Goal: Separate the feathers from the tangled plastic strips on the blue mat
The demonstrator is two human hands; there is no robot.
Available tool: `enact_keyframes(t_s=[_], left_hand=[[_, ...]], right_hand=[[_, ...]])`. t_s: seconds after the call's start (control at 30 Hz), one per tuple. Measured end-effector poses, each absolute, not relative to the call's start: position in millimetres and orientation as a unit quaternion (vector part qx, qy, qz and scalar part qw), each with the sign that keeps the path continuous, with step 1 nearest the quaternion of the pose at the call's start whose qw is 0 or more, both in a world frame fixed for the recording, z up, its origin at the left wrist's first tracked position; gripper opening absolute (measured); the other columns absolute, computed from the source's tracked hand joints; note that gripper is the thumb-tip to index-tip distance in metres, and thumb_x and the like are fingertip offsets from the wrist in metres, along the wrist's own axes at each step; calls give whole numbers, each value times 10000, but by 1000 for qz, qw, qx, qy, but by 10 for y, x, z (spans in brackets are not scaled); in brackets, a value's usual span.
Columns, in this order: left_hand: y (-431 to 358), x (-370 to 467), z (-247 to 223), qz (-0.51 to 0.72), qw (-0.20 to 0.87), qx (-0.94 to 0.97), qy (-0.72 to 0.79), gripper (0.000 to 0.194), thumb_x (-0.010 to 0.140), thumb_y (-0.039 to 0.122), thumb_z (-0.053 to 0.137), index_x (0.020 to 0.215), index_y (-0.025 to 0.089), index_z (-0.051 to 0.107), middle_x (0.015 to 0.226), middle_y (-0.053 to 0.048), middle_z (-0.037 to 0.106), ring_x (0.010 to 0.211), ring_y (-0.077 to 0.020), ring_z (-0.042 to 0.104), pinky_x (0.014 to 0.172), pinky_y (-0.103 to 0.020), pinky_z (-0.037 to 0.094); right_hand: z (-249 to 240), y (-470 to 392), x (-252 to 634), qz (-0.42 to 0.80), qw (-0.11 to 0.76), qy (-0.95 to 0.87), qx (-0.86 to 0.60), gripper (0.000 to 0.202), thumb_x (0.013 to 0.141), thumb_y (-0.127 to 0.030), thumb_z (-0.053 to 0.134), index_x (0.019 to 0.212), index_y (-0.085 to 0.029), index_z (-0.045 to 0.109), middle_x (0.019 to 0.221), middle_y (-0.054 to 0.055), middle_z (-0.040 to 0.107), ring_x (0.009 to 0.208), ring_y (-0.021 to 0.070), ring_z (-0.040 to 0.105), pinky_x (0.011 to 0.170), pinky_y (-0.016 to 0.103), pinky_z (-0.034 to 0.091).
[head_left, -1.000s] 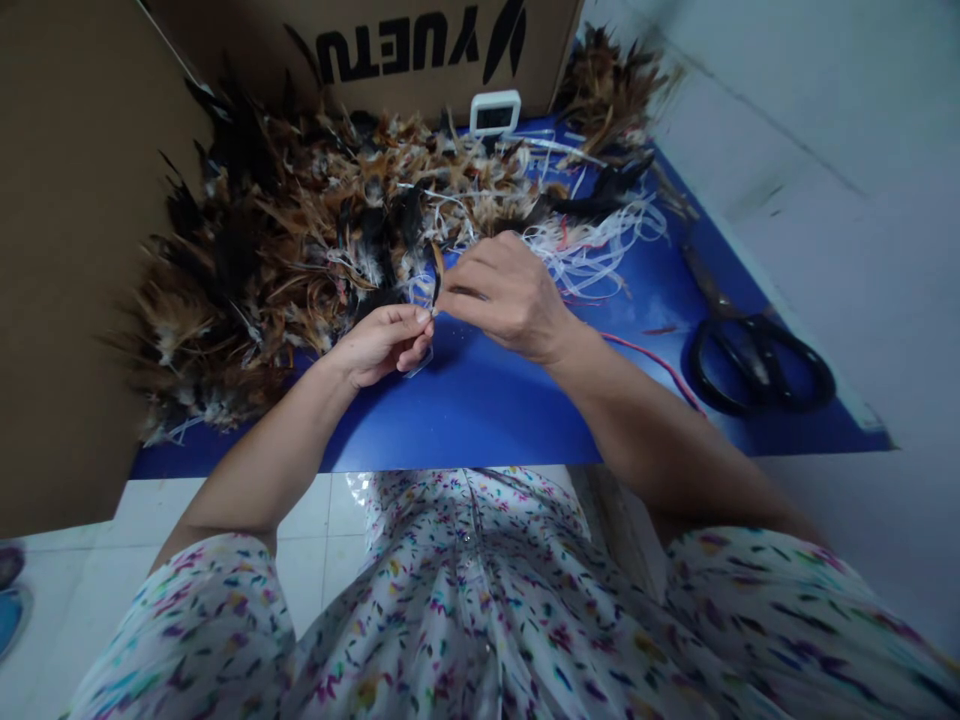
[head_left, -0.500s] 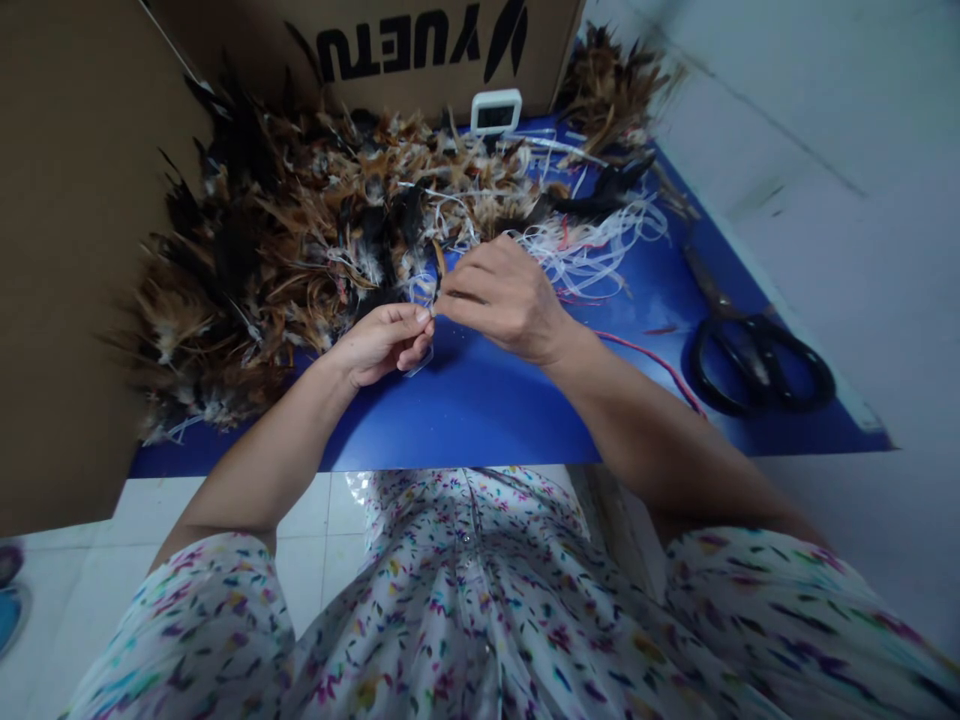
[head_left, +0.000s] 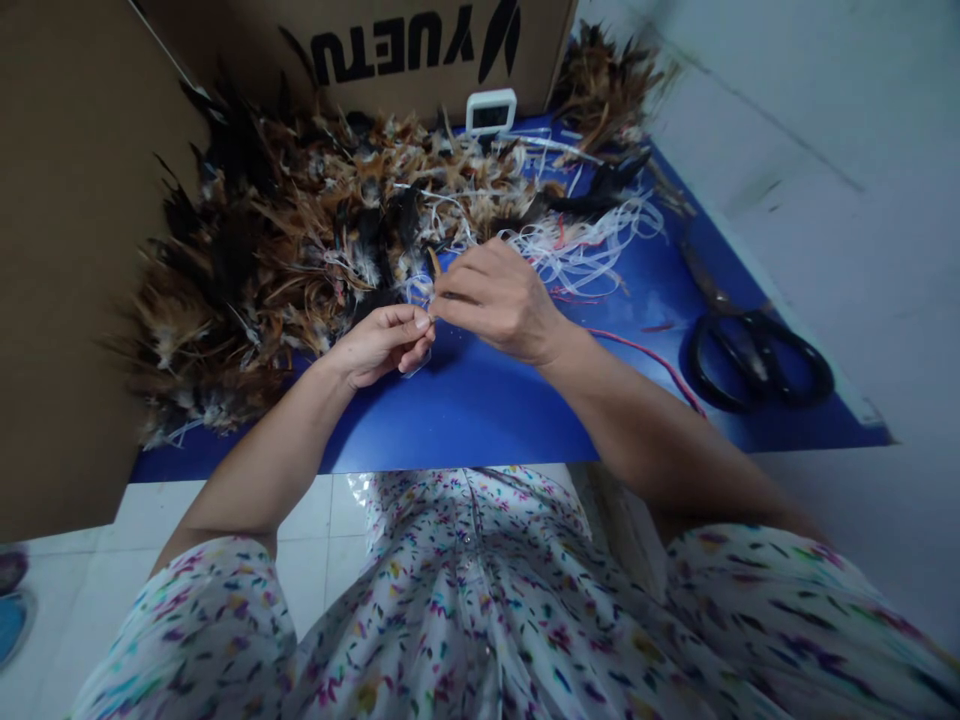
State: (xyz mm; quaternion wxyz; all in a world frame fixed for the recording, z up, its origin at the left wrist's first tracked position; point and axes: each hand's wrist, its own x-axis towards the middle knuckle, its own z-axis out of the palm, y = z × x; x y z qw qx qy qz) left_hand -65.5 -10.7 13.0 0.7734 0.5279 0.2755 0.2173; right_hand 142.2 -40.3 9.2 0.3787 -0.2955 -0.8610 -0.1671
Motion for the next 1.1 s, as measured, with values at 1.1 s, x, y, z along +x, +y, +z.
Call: enact_keyframes(t_s=[1.1], left_hand=[[-4, -621, 41, 516, 548, 576, 318, 285, 818, 426, 757, 757, 202, 591, 629, 45, 582, 428, -51, 479, 411, -197, 358]], right_hand=[[-244, -109, 1365, -24, 260, -763, -591, 168, 927, -246, 575, 916, -168, 723, 1021, 144, 684, 1062, 301, 566, 911, 480, 405]])
